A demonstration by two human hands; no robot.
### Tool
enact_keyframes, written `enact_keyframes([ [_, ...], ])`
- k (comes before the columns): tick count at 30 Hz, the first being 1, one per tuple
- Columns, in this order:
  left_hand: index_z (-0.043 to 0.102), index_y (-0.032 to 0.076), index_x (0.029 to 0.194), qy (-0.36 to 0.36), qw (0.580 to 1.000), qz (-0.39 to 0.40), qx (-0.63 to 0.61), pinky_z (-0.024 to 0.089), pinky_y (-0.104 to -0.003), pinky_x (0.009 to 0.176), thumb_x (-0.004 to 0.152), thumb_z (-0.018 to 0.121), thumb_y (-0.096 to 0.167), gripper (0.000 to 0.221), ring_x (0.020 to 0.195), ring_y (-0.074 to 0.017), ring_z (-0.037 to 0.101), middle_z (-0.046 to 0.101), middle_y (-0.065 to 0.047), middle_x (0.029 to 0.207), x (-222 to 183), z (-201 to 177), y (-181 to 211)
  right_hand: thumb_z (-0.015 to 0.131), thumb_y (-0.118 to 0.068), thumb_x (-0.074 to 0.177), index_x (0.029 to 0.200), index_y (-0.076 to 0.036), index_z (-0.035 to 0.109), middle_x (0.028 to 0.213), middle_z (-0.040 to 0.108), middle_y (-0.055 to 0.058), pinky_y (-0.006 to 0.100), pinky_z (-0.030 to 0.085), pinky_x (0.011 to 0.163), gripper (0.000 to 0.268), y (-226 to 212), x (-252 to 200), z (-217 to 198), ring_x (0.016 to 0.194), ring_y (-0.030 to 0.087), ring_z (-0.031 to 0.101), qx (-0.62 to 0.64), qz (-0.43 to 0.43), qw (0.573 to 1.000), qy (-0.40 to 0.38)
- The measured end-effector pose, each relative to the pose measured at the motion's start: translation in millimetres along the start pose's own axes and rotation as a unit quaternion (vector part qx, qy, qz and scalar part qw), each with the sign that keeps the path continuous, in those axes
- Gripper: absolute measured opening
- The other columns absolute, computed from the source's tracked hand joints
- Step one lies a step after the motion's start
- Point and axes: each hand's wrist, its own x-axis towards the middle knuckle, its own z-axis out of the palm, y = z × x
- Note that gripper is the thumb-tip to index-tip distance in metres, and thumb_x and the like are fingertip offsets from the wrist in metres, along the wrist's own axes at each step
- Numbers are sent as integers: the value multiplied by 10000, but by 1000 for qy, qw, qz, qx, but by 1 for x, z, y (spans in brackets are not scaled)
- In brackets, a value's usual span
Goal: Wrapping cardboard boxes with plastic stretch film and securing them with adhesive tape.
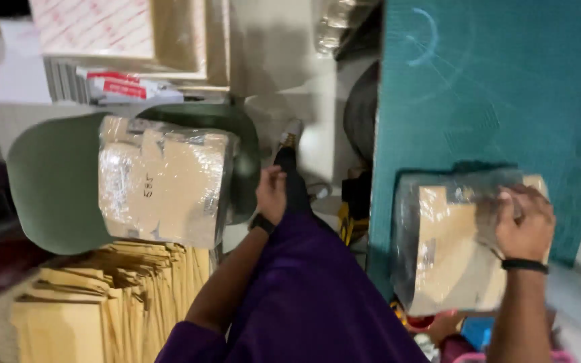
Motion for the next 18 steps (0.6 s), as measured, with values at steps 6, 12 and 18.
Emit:
enact_keyframes([
  [6,658,177,1226,-192,976,-78,66,536,-374,930,984,529,234,280,1084,-258,721,759,-47,1159,-2,45,-36,236,-495,941,1428,-424,595,1629,426,-98,503,-112,1295,610,-28,89,19,1578,144,250,-97,239,836,-485],
  [12,685,234,1196,-326,910,-80,243,540,-549,813,1012,345,506,473,996,-434,709,754,-163,1086,26,77,-20,313,-603,903,1488,-525,358,1565,499,102,479,388,1148,591,-12,75,21,1383,371,535,-282,16,775,-566],
  [18,689,227,1233,-310,932,-127,142,445,-359,1028,1008,458,443,389,1212,-247,639,711,-28,1288,30,29,-12,226,-563,925,1398,-414,629,1527,558,94,443,180,1244,639,-19,64,23,1433,333,487,-193,218,803,-520],
])
